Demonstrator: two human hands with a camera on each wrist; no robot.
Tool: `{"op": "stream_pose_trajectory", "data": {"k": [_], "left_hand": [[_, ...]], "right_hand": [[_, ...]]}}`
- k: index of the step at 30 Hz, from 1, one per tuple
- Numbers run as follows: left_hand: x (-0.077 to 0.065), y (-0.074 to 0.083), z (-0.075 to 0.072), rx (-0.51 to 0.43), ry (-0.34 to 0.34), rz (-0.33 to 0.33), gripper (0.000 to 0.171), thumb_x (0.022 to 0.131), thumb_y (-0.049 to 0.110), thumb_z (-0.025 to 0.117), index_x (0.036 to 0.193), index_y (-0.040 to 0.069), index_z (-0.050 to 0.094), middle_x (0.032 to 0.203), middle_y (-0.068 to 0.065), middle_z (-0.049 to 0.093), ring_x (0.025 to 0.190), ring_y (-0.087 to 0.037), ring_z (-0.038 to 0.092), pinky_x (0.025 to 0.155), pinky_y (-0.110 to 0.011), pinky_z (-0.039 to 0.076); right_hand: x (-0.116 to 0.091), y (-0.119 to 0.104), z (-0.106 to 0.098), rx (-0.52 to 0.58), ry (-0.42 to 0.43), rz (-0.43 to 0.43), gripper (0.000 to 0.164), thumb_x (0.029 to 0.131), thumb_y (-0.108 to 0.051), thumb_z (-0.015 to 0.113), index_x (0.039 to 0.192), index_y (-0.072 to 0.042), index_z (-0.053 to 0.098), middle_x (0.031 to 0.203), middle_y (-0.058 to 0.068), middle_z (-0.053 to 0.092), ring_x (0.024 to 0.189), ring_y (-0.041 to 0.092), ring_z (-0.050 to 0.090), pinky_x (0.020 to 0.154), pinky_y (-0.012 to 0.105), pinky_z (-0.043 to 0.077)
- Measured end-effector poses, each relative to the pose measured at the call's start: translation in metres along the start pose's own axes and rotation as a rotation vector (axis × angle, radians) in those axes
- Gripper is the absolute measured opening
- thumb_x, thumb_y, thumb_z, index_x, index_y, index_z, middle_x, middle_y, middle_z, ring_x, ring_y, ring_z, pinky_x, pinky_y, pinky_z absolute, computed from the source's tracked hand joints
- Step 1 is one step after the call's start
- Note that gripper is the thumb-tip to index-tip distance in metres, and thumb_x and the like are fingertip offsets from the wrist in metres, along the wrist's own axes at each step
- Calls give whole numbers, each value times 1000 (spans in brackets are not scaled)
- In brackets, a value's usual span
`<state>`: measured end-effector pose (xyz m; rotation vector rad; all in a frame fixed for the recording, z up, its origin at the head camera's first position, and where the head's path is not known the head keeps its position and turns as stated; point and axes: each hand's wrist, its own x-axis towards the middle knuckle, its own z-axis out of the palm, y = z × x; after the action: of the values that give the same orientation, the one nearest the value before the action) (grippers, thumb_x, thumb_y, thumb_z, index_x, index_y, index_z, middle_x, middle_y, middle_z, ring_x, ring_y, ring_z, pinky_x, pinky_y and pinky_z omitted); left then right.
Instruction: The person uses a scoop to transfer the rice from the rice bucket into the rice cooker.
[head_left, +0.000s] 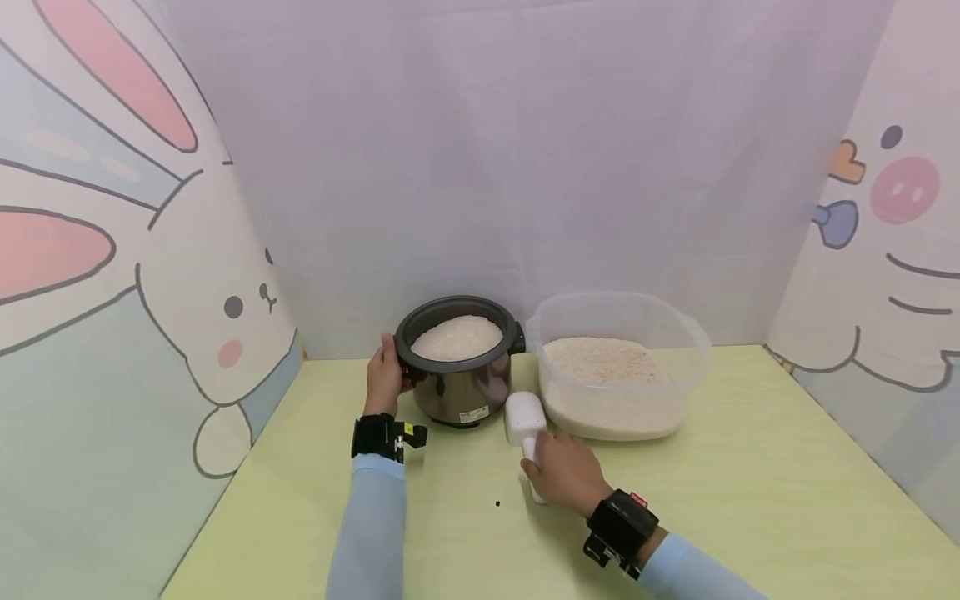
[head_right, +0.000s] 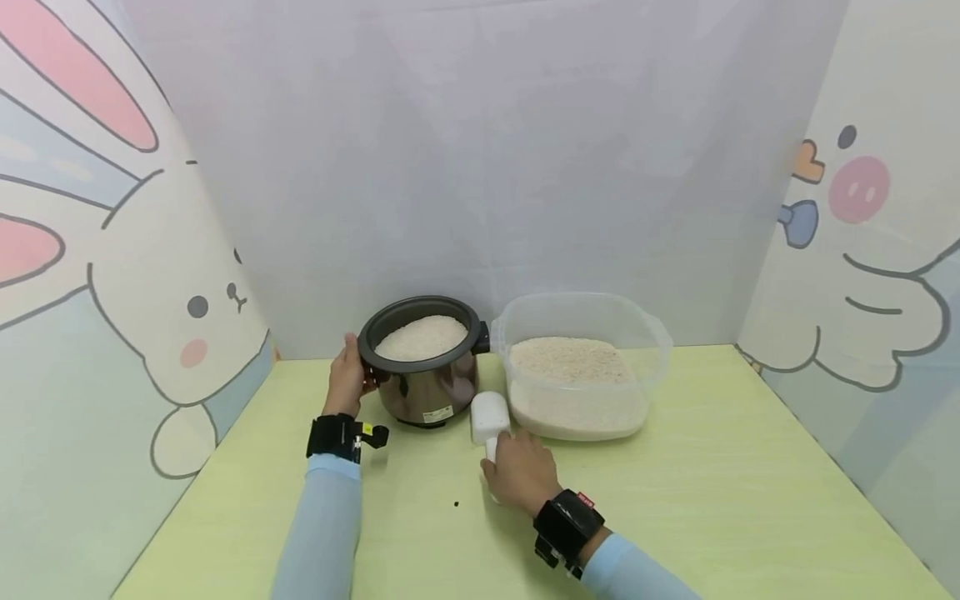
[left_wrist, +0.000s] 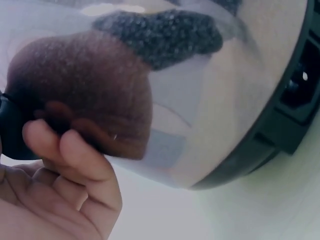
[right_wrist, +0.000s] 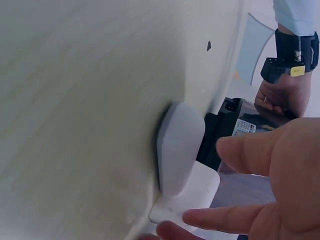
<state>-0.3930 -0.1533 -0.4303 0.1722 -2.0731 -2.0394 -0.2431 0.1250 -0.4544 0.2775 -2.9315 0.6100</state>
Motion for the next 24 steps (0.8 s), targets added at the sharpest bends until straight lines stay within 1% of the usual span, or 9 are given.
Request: {"op": "stream_pose_trajectory", "data": {"k": [3,5,7,10,13,16,19,22,24], "left_hand": [[-1,1,0,19,-14,-10,70,100,72,29,106,8,55,79,-6,54,59,-15,55,58,-29,52],[-5,1,0,37,-25,-20,73,100,72,25,119,6,51,87,-9,52,62,-17,54,60,-31,52],[-10,2,1,50,-31,-34,77,100,71,21,132,4,40,98,-14,49,68,-20,53,63,-33,52],[-19,6,1,78,-52,-33,78,101,70,19,143,5,21,113,-17,40,86,-25,49,75,-36,49],[-30,6,3,159,-57,28,77,102,68,22,142,2,19,127,-22,32,106,-33,43,90,-45,42],[-47,2,5,304,-42,108,77,105,64,29,148,2,18,141,-28,22,126,-43,32,103,-56,33],[-71,-3,10,427,-8,187,75,107,57,38,154,3,16,147,-31,16,135,-51,21,105,-68,25],[-96,-3,17,491,-26,263,72,108,50,44,155,2,17,149,-32,14,137,-53,17,103,-71,21],[-111,-4,23,510,-63,305,72,107,47,47,155,0,20,150,-33,14,139,-53,15,104,-72,17]], "right_hand": [[-1,-1,-1,-45,99,-37,48,95,-28,73,123,8,62,110,24,63,97,44,62,75,57,51],[-2,-1,0,-65,137,-53,55,95,-31,72,133,8,59,126,28,61,107,50,60,80,60,52],[-2,1,1,-69,163,-75,63,96,-35,71,140,8,54,138,30,55,114,54,57,84,63,52],[-3,3,2,-64,159,-98,72,96,-43,70,147,5,49,146,29,49,121,55,54,87,64,51],[-5,8,2,-63,127,-116,78,95,-50,69,151,0,46,151,29,44,129,52,49,92,64,49],[-9,12,1,-70,84,-136,82,95,-56,65,154,-5,44,157,27,38,138,49,42,98,65,45],[-13,14,-1,-98,73,-176,83,95,-63,60,155,-8,44,158,26,37,143,47,37,102,65,42],[-16,16,-2,-146,104,-223,82,95,-65,59,154,-10,46,157,25,39,145,48,35,107,66,37],[-17,16,-2,-179,140,-248,82,94,-65,60,154,-11,48,157,24,40,145,49,34,108,69,33]]}}
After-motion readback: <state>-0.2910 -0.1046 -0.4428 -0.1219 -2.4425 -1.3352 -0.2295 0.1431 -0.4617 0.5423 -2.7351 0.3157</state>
